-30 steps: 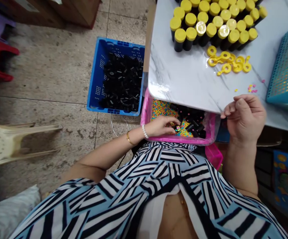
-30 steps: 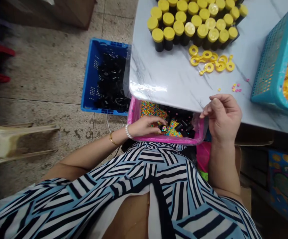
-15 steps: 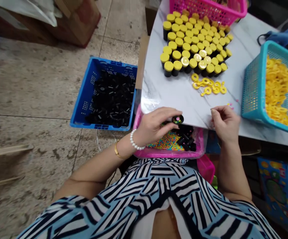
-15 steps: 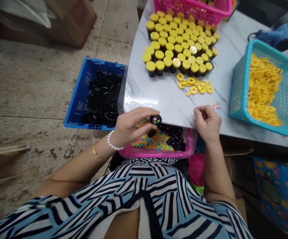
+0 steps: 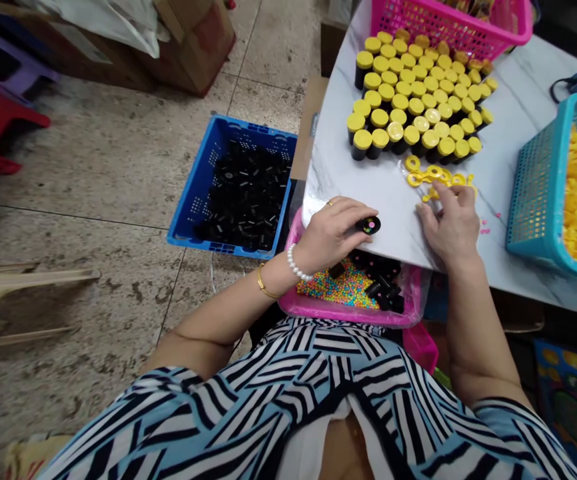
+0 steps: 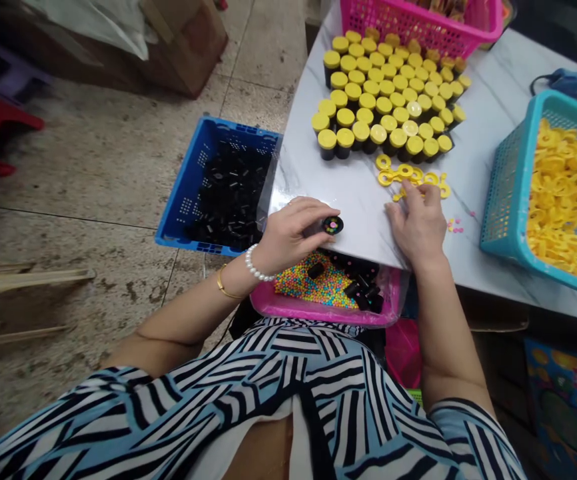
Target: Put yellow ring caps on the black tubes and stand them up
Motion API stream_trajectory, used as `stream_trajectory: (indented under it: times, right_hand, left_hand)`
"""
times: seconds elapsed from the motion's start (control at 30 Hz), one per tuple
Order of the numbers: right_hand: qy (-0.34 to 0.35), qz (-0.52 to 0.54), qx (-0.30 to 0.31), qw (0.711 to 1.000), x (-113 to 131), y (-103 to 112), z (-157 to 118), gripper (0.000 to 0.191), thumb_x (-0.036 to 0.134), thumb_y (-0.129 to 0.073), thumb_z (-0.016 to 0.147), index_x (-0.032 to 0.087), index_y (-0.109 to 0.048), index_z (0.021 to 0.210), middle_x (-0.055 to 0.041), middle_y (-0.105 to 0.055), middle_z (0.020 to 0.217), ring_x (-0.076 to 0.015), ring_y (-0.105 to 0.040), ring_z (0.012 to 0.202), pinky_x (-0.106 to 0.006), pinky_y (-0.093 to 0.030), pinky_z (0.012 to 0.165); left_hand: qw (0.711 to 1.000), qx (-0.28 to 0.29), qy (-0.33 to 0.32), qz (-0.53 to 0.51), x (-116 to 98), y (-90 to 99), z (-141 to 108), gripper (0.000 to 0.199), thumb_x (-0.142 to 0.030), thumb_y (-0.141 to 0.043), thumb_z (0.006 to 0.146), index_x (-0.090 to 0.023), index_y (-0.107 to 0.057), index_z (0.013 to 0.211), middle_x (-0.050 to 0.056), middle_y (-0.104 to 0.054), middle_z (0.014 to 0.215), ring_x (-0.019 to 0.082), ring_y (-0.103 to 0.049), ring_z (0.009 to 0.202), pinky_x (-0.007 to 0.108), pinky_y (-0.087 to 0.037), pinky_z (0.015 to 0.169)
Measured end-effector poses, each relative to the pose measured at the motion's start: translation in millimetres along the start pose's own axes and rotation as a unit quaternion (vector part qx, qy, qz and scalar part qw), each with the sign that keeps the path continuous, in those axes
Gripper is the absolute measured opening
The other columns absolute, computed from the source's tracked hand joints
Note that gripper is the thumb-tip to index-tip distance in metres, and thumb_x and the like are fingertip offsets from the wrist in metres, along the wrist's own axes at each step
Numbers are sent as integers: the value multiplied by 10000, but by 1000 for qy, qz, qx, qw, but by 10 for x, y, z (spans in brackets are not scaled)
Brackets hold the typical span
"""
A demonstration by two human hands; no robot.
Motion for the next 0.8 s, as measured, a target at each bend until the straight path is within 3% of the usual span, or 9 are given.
stream_trajectory:
  times: [0.1, 0.2, 0.27, 0.4, 0.53, 0.63, 0.8]
  right_hand:
    - [35, -66, 39, 996, 147, -100, 3, 485, 505, -659, 926, 218, -693, 1315, -169, -595, 1272, -347, -572, 1112, -523, -547, 895]
    - [68, -42, 34, 996, 264, -45, -187, 469, 499, -605, 969, 207, -679, 1329, -166, -612, 1222, -332, -563, 1128, -514, -533, 964]
    - [84, -6, 27, 996, 308, 22, -327, 560, 518, -633, 953, 186, -622, 1405, -175, -603, 1263, -326, -566, 1170, -504, -520, 1023]
    - [139, -10, 60, 988, 483, 48, -557, 800, 598, -722, 873, 177, -509, 1520, -207, -564, 1396, -380, -539, 1271, -569, -468, 1098]
    - [198, 34, 67, 977, 749, 40, -780, 663, 479, -729, 914, 208, -527, 1485, -167, -633, 1304, -326, -592, 1204, -493, -520, 1055]
    - [234, 43, 29, 971, 874, 46, -887, 547, 360, -731, 927, 192, -570, 1422, -153, -666, 1249, -304, -613, 1144, -467, -535, 1014]
    - [217, 62, 15, 974, 900, -41, -847, 448, 307, -696, 942, 200, -612, 1369, -146, -670, 1236, -296, -609, 1130, -481, -533, 995]
  left_hand:
    - [999, -1, 35, 23, 124, -57, 16, 362, -278, -787, 897, -174, -678, 1226, 84, -759, 1123, 208, -696, 1056, 381, -565, 973]
    - [998, -15, 54, 26, 165, -33, -29, 562, -319, -833, 857, -148, -607, 1343, 102, -747, 1155, 220, -683, 1075, 381, -555, 978]
    - [998, -18, 58, 25, 169, -18, -48, 648, -357, -847, 841, -149, -570, 1389, 105, -741, 1172, 229, -675, 1089, 390, -549, 987]
    - [998, 18, 46, 35, 138, -74, -16, 391, -383, -793, 882, -186, -673, 1197, 78, -754, 1096, 237, -671, 1068, 428, -526, 1008]
    - [999, -12, 36, 37, 67, 11, -45, 220, -266, -712, 921, -160, -666, 1108, 82, -735, 1039, 220, -672, 1015, 408, -560, 952]
    - [998, -6, -30, 55, -78, 23, -181, 260, -165, -635, 954, -145, -626, 1213, 119, -719, 1158, 228, -669, 1126, 419, -579, 1000]
    - [973, 40, -177, 140, -306, -120, -428, 357, -125, -562, 1011, -162, -575, 1366, 136, -702, 1306, 242, -665, 1231, 422, -611, 1016]
Point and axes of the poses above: each hand's wrist, its own z-axis towards the middle knuckle, its own y-axis out of the back of the hand, x = y × z, the point moved 9 cm from there along z, towards the middle knuckle
